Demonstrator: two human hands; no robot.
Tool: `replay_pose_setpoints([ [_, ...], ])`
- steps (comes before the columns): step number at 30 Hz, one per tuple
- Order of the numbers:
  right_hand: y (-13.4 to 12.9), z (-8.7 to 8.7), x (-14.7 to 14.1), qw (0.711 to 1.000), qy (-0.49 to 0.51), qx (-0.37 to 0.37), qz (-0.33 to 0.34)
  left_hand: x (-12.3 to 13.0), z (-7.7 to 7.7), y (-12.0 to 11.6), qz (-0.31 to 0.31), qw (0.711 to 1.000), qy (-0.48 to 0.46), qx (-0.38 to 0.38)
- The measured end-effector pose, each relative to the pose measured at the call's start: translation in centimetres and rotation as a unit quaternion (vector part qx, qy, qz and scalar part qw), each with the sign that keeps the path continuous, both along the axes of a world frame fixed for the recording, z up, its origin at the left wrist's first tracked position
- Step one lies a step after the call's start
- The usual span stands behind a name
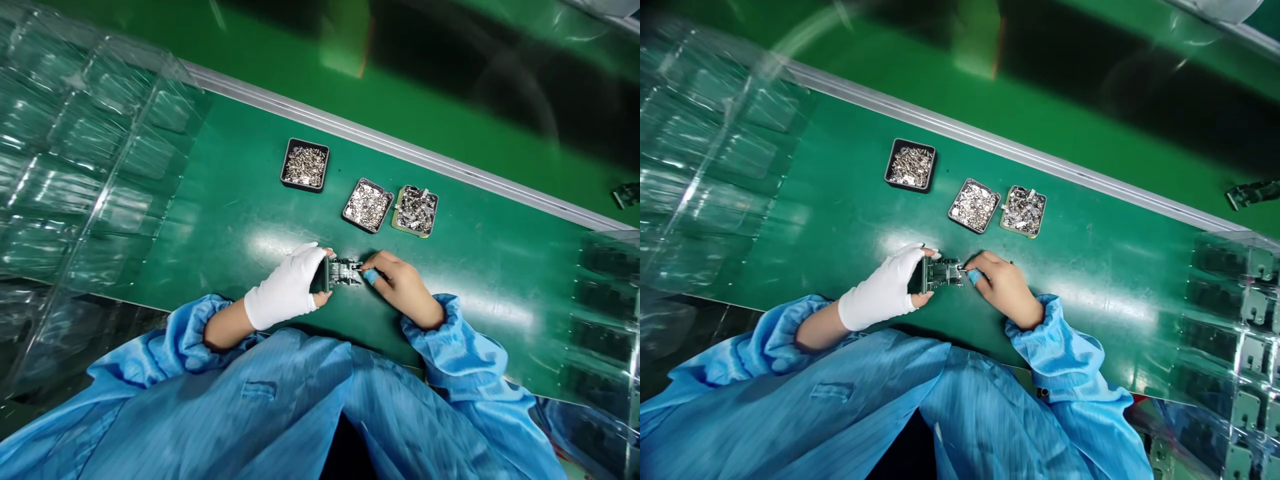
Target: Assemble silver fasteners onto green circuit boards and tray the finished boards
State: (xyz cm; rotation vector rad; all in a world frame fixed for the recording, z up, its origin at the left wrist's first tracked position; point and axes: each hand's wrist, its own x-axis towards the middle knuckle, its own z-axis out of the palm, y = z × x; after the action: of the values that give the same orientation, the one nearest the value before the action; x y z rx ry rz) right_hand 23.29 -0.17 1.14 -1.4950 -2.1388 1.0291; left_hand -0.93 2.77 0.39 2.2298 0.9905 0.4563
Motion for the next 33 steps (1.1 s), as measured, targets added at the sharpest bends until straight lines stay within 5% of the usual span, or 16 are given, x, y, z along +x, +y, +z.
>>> replay_pose_setpoints([
  [19,2.9,1.9,-0.8,0.983,-0.104,-0.138,0.054,-0.3,0.0,0.0,-0.006,0.999,0.031,-0.013],
  [33,2.1,1.3,0.2,0.989,-0.065,-0.124,0.055,0.0,0.1,0.0,0.002,0.999,0.032,-0.018],
])
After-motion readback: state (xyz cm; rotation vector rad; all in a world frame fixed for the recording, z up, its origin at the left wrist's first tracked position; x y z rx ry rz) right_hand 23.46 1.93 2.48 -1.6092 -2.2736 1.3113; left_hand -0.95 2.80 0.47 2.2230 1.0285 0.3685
